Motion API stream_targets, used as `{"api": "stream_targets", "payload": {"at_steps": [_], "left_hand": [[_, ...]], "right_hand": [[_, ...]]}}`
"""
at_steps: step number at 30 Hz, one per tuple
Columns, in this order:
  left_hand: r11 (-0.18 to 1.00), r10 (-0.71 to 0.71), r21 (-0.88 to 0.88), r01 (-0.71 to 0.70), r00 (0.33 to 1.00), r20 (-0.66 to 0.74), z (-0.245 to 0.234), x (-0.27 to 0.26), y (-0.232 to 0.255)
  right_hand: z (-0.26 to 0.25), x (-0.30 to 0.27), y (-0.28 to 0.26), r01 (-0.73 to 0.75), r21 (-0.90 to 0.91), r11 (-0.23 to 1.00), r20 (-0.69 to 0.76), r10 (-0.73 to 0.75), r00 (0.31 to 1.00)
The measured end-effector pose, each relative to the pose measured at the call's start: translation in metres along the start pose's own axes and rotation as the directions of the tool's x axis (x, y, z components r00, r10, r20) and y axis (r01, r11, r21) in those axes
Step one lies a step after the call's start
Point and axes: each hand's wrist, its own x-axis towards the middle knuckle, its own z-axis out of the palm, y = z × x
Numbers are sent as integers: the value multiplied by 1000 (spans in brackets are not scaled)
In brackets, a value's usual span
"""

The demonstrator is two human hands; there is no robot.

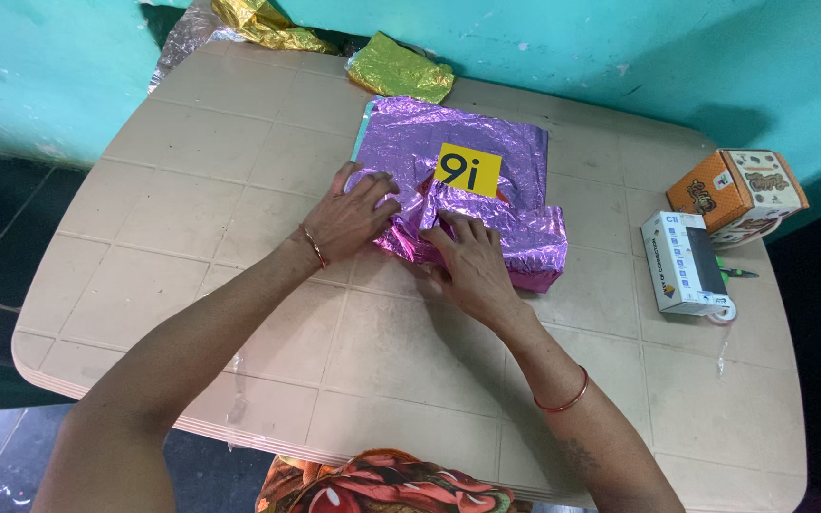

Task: The person wraps a rectangular box with shiny purple foil paper on a tiled table. They fold the paper edges around the box, smooth the surface, and secure the folds with clear tape. The person then removes the box from the paper and sets it aside.

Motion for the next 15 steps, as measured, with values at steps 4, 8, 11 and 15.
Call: {"api": "stream_targets", "payload": {"at_steps": [4,8,11,15], "left_hand": [[946,-197,-264,187,980,-13,-46,-11,-18],[802,-356,-518,296,934,-17,-75,-41,-39],[734,-373,-593,330,926,53,-79,-57,-47],[782,-300,-578,233,954,-20,-77,-75,-48]], "right_hand": [[-18,-2,-9,12,48,999,-29,-11,1000],[-26,1,-14,11,47,999,-16,-10,1000],[-27,3,-14,3,35,999,0,-3,1000],[-28,2,-15,-11,42,999,10,11,1000]]}}
